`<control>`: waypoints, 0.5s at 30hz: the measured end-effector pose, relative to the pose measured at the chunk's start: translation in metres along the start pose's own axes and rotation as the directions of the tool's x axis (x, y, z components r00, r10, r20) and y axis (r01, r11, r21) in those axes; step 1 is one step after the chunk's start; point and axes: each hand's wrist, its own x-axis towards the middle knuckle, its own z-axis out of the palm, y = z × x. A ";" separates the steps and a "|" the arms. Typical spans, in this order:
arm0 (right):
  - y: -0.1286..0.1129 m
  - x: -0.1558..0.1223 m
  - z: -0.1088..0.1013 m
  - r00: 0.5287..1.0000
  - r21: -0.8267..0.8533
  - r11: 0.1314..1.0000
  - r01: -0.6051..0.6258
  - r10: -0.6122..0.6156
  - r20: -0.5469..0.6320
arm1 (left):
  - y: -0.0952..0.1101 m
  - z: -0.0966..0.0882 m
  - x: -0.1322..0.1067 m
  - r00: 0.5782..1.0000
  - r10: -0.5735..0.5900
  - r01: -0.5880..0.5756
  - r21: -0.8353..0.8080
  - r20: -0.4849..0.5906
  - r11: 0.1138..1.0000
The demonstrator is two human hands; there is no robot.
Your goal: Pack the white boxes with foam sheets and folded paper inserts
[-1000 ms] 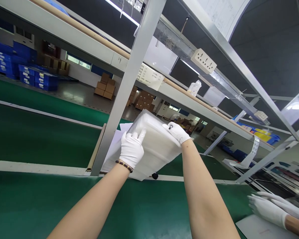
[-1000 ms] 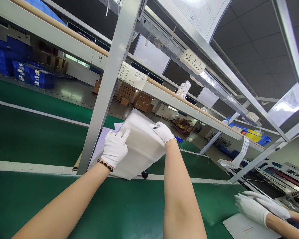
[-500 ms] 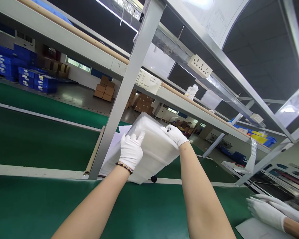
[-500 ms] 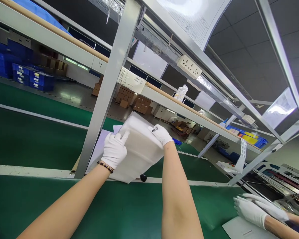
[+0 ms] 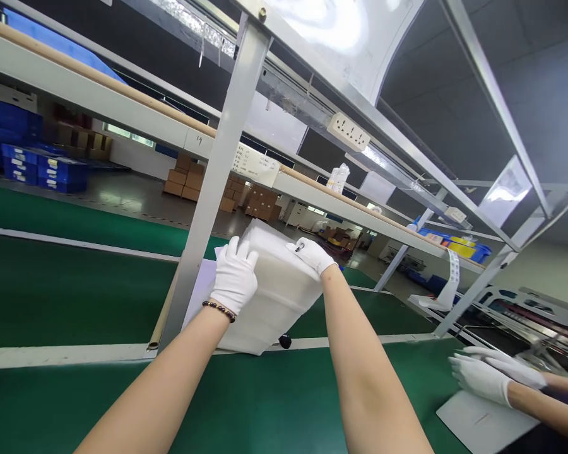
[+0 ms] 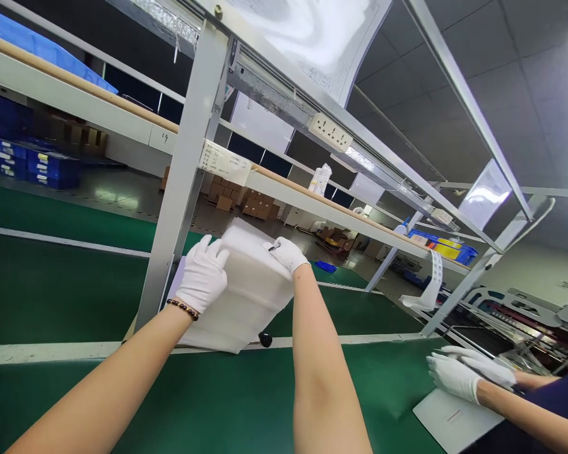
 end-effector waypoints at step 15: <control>-0.019 -0.004 -0.011 0.995 -0.042 0.994 0.099 -0.100 -0.024 | -0.010 -0.011 0.009 0.994 0.073 -0.074 0.010 0.082 0.997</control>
